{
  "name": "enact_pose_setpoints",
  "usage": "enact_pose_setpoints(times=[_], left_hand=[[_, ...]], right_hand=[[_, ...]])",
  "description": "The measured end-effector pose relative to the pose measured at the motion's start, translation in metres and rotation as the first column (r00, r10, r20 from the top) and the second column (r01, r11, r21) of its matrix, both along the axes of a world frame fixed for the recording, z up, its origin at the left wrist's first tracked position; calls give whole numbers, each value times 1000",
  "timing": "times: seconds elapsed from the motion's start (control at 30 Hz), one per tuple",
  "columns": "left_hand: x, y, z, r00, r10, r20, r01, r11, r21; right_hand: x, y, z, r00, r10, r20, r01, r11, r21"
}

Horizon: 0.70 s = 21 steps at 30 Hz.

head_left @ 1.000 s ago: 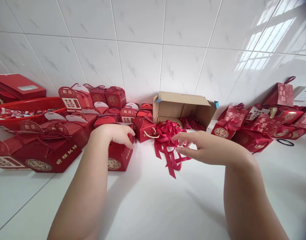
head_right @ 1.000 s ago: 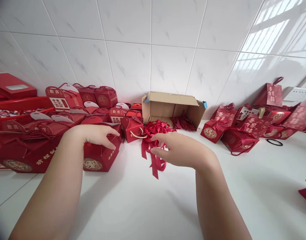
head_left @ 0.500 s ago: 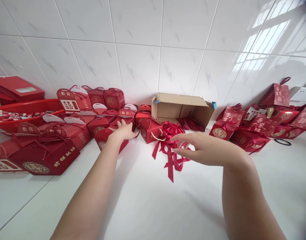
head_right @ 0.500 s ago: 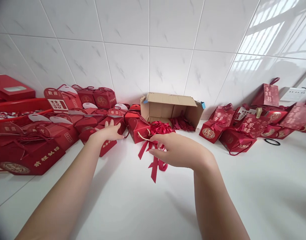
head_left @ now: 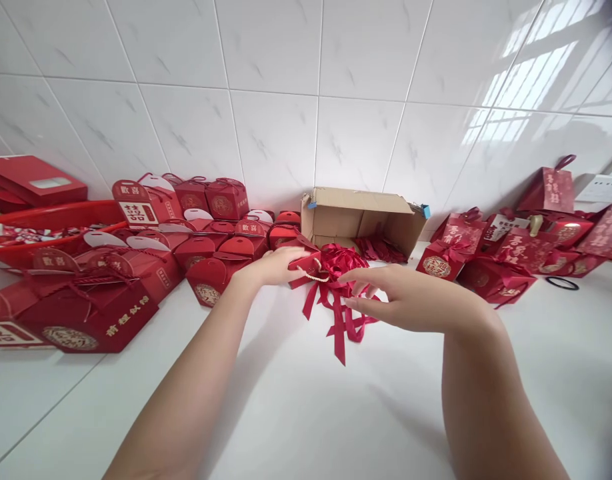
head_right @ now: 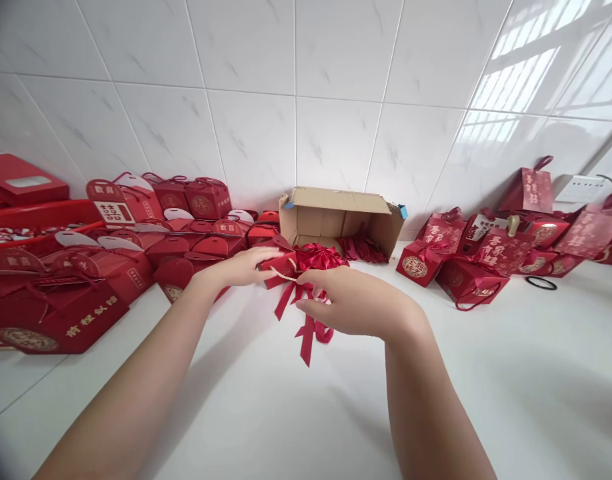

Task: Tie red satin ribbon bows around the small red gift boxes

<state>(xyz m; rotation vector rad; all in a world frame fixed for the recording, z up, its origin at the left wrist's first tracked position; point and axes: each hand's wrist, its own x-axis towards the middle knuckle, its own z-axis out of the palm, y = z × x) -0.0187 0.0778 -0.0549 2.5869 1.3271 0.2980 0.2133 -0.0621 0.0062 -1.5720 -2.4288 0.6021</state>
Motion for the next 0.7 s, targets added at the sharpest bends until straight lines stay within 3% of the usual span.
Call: enact_pose_setpoints(times=[0.13, 0.2, 0.3, 0.4, 0.5, 0.7], left_hand=[[-7, 10, -8, 980, 194, -48, -191, 980, 54], [-14, 12, -6, 972, 229, -47, -225, 971, 84], [-21, 8, 5, 979, 194, -69, -191, 981, 45], [-23, -5, 21, 985, 127, -115, -140, 984, -111], [-22, -21, 34, 984, 99, -151, -134, 961, -242], [-19, -38, 46, 985, 51, -165, -96, 956, -277]], right_hand=[[1, 4, -1, 1000, -31, -2, 31, 1000, -4], [-1, 13, -4, 998, -57, 10, 57, 998, -24], [-8, 31, -18, 996, -74, 46, 77, 995, -60], [-21, 47, -40, 997, -37, 65, 41, 997, -62], [-38, 58, -68, 999, 40, 22, -41, 998, 56], [-64, 82, -112, 999, 38, 29, -41, 991, 130]])
